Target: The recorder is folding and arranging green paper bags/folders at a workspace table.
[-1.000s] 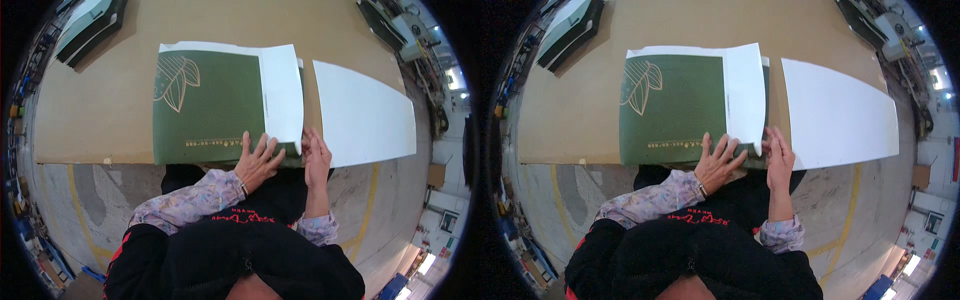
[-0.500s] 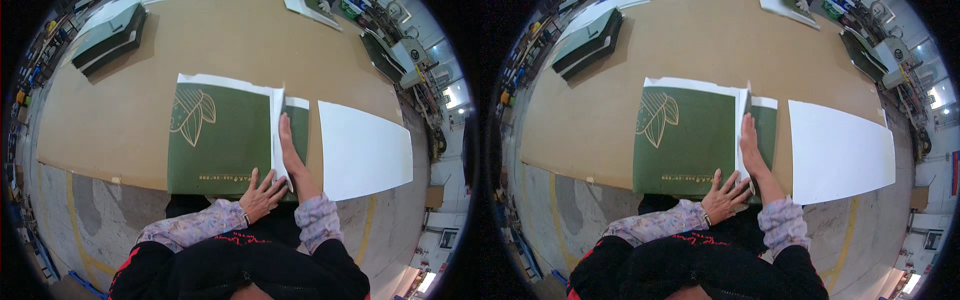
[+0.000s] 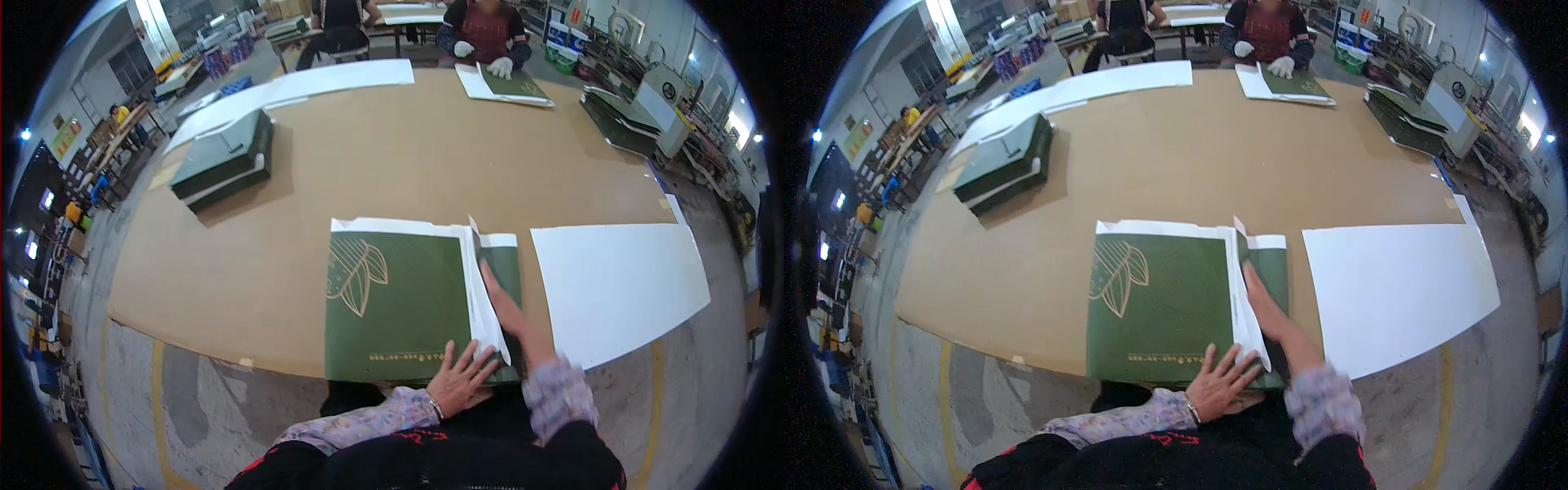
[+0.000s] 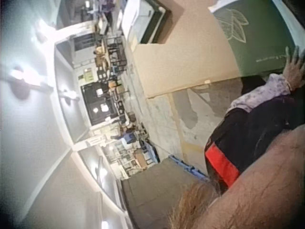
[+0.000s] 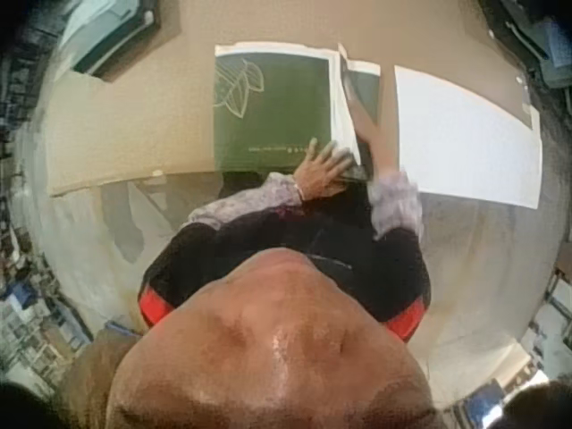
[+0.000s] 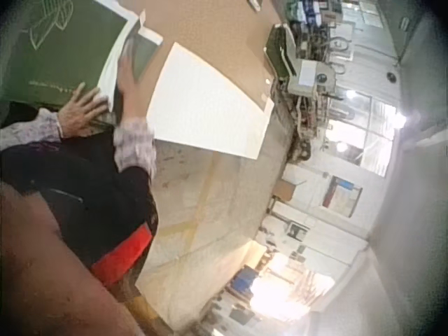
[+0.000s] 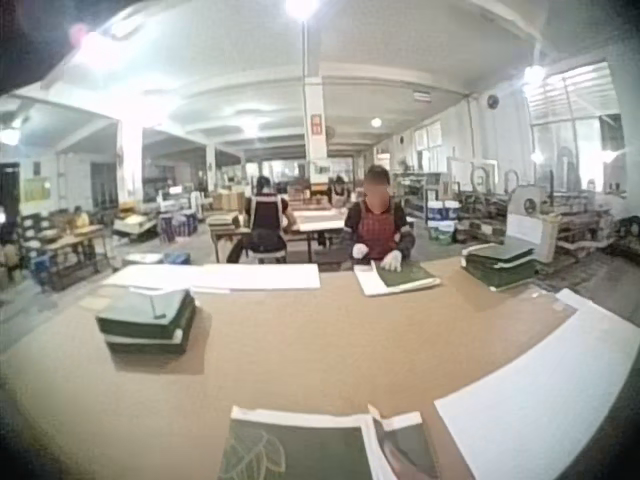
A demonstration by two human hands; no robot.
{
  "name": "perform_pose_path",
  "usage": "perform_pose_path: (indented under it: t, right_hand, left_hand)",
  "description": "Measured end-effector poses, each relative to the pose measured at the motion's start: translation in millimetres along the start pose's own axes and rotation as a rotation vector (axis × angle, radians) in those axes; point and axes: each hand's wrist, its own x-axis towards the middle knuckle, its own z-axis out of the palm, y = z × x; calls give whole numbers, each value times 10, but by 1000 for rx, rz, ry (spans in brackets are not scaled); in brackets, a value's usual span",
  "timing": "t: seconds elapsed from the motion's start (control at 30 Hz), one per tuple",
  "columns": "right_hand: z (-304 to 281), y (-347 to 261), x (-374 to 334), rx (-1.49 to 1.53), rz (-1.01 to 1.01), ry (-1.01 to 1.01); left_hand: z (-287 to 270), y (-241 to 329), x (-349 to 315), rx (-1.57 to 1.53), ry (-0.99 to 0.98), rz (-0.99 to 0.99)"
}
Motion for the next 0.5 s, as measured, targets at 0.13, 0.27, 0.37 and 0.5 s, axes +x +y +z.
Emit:
perform_pose_path:
  t: [0.13, 0.27, 0.37, 0.5]
  right_hand:
    - [174, -439, -1261, 107, 122, 95]
    - [296, -818, -1494, 166, 140, 150]
    - [258, -772, -1500, 3, 109, 176]
    - [248, -690, -1594, 65, 102, 249]
  left_hand:
    - [-54, 63, 40, 119, -126, 66]
    - [-153, 58, -25, -91, -88, 86]
    - [-170, 19, -164, -471, 45, 172]
    - [-383, -49, -452, -915, 38, 148]
